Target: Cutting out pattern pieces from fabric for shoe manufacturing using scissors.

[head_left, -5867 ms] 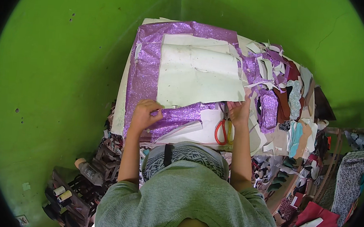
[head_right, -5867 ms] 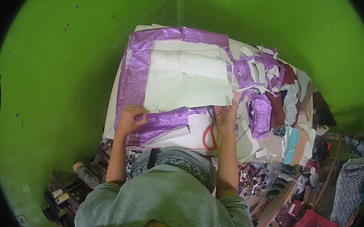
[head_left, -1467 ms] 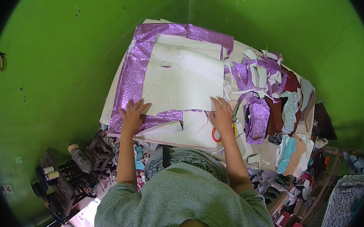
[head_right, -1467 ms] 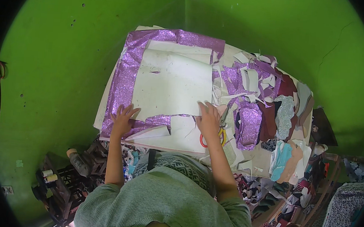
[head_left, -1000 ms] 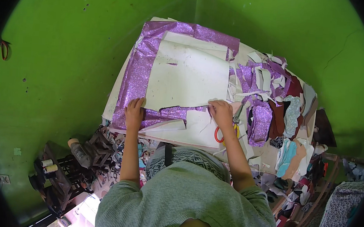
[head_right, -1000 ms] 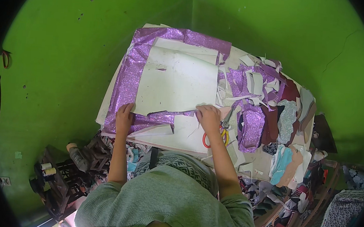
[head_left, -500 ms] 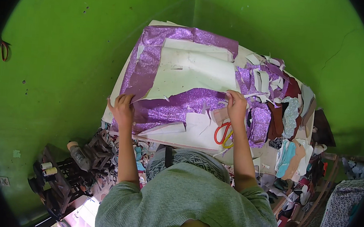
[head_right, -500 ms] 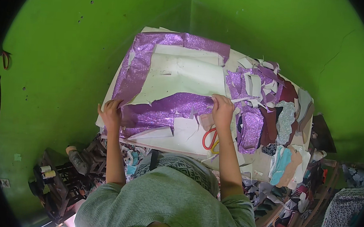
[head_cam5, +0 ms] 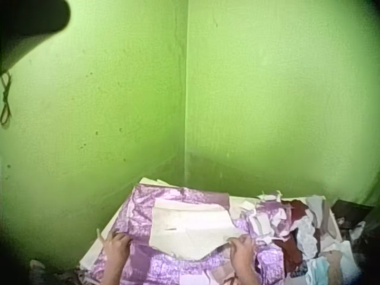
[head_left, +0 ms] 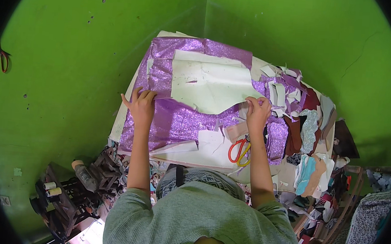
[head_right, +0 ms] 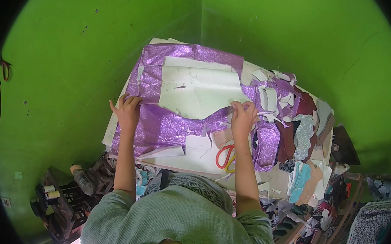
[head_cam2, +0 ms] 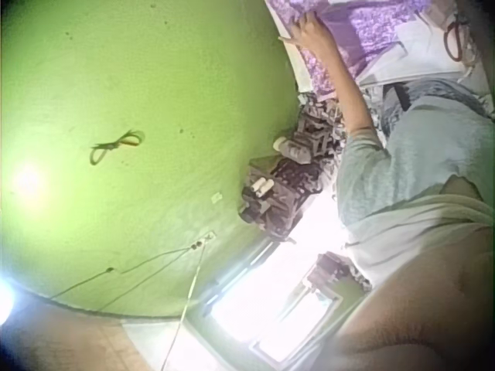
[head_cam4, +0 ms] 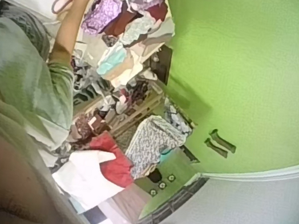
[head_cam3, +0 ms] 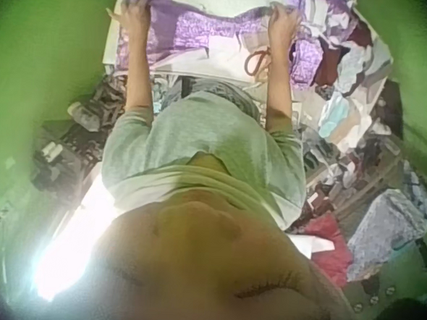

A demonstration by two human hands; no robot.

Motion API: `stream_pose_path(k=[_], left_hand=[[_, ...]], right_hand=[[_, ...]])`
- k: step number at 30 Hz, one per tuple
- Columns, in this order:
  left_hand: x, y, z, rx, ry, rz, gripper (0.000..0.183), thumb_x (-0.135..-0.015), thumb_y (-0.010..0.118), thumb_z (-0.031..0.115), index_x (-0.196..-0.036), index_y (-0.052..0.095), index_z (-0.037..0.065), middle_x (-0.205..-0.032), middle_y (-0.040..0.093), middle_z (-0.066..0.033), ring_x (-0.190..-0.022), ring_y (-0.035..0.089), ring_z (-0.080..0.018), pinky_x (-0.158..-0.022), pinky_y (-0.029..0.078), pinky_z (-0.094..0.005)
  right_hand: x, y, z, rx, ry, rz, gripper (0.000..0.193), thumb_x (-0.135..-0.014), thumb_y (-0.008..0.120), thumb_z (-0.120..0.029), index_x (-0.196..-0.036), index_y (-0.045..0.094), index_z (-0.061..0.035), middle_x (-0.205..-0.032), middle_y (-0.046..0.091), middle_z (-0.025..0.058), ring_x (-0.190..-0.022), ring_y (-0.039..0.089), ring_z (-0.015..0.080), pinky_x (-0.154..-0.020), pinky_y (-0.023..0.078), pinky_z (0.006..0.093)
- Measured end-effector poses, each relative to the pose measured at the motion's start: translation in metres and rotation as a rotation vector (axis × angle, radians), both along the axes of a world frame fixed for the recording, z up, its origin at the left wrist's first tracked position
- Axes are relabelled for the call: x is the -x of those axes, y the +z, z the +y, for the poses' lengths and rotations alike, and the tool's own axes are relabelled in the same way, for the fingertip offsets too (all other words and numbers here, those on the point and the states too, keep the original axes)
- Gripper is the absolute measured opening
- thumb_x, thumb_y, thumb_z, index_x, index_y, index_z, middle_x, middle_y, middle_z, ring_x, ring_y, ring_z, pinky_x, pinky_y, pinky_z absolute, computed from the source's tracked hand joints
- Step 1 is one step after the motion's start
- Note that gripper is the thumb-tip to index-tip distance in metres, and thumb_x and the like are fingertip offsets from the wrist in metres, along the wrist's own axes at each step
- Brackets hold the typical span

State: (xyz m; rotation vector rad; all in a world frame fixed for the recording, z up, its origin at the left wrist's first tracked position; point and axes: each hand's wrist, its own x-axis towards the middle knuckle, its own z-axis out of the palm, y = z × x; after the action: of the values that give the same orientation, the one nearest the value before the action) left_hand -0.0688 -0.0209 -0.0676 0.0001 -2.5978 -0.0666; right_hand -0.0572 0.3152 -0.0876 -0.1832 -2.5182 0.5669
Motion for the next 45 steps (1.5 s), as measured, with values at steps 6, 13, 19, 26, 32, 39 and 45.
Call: stream_pose_path(k=[6, 13, 19, 26, 32, 39, 45], left_hand=[[0.037, 0.004, 0.012, -0.127, 0.072, 0.075, 0.021, -0.070, 0.065, 0.010, -0.087, 0.062, 0.021, -0.091, 0.061, 0.0085, -0.101, 0.051, -0.0151, -0.096, 0.020, -0.0639], [0.117, -0.011, 0.011, -0.184, 0.255, 0.109, 0.027, -0.069, 0.067, 0.014, -0.094, 0.060, 0.022, -0.096, 0.060, 0.0065, -0.104, 0.049, -0.0157, -0.094, 0.023, -0.0652], [0.172, -0.030, 0.027, -0.213, 0.326, -0.009, 0.025, -0.073, 0.064, 0.016, -0.096, 0.060, 0.023, -0.102, 0.060, 0.0056, -0.109, 0.045, -0.0186, -0.093, 0.020, -0.0670], [0.213, -0.042, 0.015, -0.214, 0.446, -0.053, 0.022, -0.074, 0.060, 0.017, -0.096, 0.060, 0.022, -0.102, 0.060, 0.0064, -0.107, 0.046, -0.0197, -0.093, 0.021, -0.0657], [0.257, -0.044, 0.009, -0.157, 0.412, -0.110, 0.033, -0.076, 0.060, 0.028, -0.108, 0.055, 0.023, -0.112, 0.055, 0.0059, -0.112, 0.042, -0.0198, -0.093, 0.022, -0.0645], [0.229, -0.055, 0.066, 0.026, 0.047, -0.248, 0.056, -0.083, 0.045, 0.051, -0.132, 0.034, 0.027, -0.143, 0.024, -0.0026, -0.133, 0.013, -0.0287, -0.098, 0.005, -0.0674], [0.194, -0.096, 0.091, -0.006, -0.090, -0.528, 0.052, -0.086, 0.033, 0.054, -0.135, 0.024, 0.037, -0.143, 0.023, -0.0008, -0.132, 0.019, -0.0268, -0.099, 0.008, -0.0649]], right_hand=[[0.024, -0.009, 0.006, 0.207, 0.036, 0.075, 0.009, -0.079, 0.058, -0.009, -0.086, 0.062, -0.0110, -0.078, 0.048, 0.0120, -0.071, 0.050, 0.0286, -0.062, 0.041, 0.0364], [0.074, -0.001, 0.006, 0.421, 0.098, 0.055, 0.010, -0.083, 0.054, -0.008, -0.092, 0.058, -0.0049, -0.081, 0.052, 0.0136, -0.074, 0.054, 0.0283, -0.065, 0.043, 0.0376], [0.117, -0.013, -0.010, 0.412, 0.288, 0.036, 0.041, -0.080, 0.055, -0.012, -0.115, 0.040, 0.0021, -0.115, 0.048, 0.0212, -0.110, 0.046, 0.0335, -0.095, 0.035, 0.0383], [0.119, -0.048, -0.038, -0.131, 0.370, -0.139, 0.054, -0.076, 0.058, -0.019, -0.125, 0.039, -0.0078, -0.129, 0.039, 0.0150, -0.124, 0.031, 0.0297, -0.105, 0.019, 0.0473], [0.142, -0.072, -0.050, -0.238, 0.317, -0.244, 0.052, -0.082, 0.052, -0.029, -0.130, 0.036, -0.0177, -0.134, 0.036, 0.0096, -0.126, 0.029, 0.0294, -0.103, 0.019, 0.0510], [0.164, -0.085, -0.052, -0.232, 0.257, -0.438, 0.052, -0.086, 0.045, -0.037, -0.132, 0.032, -0.0189, -0.136, 0.033, 0.0096, -0.127, 0.028, 0.0297, -0.102, 0.020, 0.0538], [0.165, -0.091, -0.052, -0.125, 0.254, -0.445, 0.052, -0.085, 0.045, -0.039, -0.132, 0.034, -0.0197, -0.138, 0.031, 0.0083, -0.127, 0.027, 0.0290, -0.102, 0.018, 0.0536]])
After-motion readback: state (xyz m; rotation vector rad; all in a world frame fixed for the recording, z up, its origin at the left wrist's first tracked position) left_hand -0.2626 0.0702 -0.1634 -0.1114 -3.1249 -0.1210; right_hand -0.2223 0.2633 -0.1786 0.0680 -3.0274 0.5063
